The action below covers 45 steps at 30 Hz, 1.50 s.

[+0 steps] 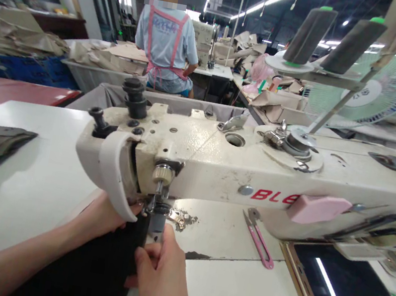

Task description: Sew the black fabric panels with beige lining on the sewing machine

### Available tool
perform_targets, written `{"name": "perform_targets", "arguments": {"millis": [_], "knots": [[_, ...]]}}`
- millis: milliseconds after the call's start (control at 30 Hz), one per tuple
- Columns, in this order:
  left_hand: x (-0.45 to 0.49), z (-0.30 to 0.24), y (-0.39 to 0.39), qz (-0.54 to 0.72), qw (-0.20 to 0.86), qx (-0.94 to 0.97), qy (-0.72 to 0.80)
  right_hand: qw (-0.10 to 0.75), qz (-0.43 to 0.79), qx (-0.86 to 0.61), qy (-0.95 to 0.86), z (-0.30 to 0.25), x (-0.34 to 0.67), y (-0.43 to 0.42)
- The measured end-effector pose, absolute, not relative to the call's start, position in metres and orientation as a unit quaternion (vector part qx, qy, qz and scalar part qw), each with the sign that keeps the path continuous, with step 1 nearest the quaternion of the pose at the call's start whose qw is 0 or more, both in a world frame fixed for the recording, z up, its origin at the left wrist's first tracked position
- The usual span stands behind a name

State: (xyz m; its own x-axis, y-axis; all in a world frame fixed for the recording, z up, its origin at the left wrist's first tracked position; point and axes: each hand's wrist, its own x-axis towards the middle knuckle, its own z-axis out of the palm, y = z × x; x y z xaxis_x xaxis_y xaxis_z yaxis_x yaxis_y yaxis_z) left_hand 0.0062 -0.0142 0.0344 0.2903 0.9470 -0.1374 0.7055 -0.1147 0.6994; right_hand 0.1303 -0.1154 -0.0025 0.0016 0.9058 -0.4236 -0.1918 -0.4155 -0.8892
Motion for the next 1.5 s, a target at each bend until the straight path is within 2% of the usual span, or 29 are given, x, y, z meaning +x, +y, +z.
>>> {"name": "perform_targets", "arguments": {"millis": [133,267,433,633,700,800,867,1000,1133,1300,1500], "knots": [[-0.001,0.037,-0.014,0.207,0.339,0.719,0.570,0.440,0.676,-0.512,-0.294,-0.006,0.123,-0.141],[-0.011,0.045,-0.061,0.238,0.309,0.753,0.530,0.401,0.735,-0.454,-0.306,-0.003,0.119,-0.159],[-0.019,0.037,-0.115,0.138,0.308,0.796,0.502,0.393,0.690,-0.482,-0.370,0.006,0.117,-0.164],[-0.031,0.050,-0.096,0.048,0.298,0.815,0.494,0.387,0.668,-0.511,-0.378,0.009,0.113,-0.170],[-0.035,0.057,-0.104,0.093,0.244,0.834,0.486,0.375,0.652,-0.532,-0.389,0.008,0.111,-0.177],[-0.037,0.054,-0.133,0.248,0.114,0.881,0.387,0.360,0.685,-0.519,-0.364,0.008,0.107,-0.191],[-0.039,0.043,-0.152,0.304,0.088,0.895,0.315,0.364,0.712,-0.508,-0.321,0.008,0.105,-0.201],[-0.048,0.019,-0.172,0.329,0.121,0.892,0.287,0.385,0.729,-0.500,-0.265,0.011,0.104,-0.217],[-0.057,0.011,-0.174,0.342,0.062,0.911,0.222,0.404,0.727,-0.481,-0.277,0.009,0.106,-0.222],[-0.059,0.014,-0.176,0.331,0.003,0.920,0.209,0.430,0.706,-0.483,-0.288,0.005,0.108,-0.223],[-0.057,0.018,-0.176,0.296,-0.034,0.932,0.205,0.443,0.755,-0.402,-0.269,0.023,0.111,-0.219]]}}
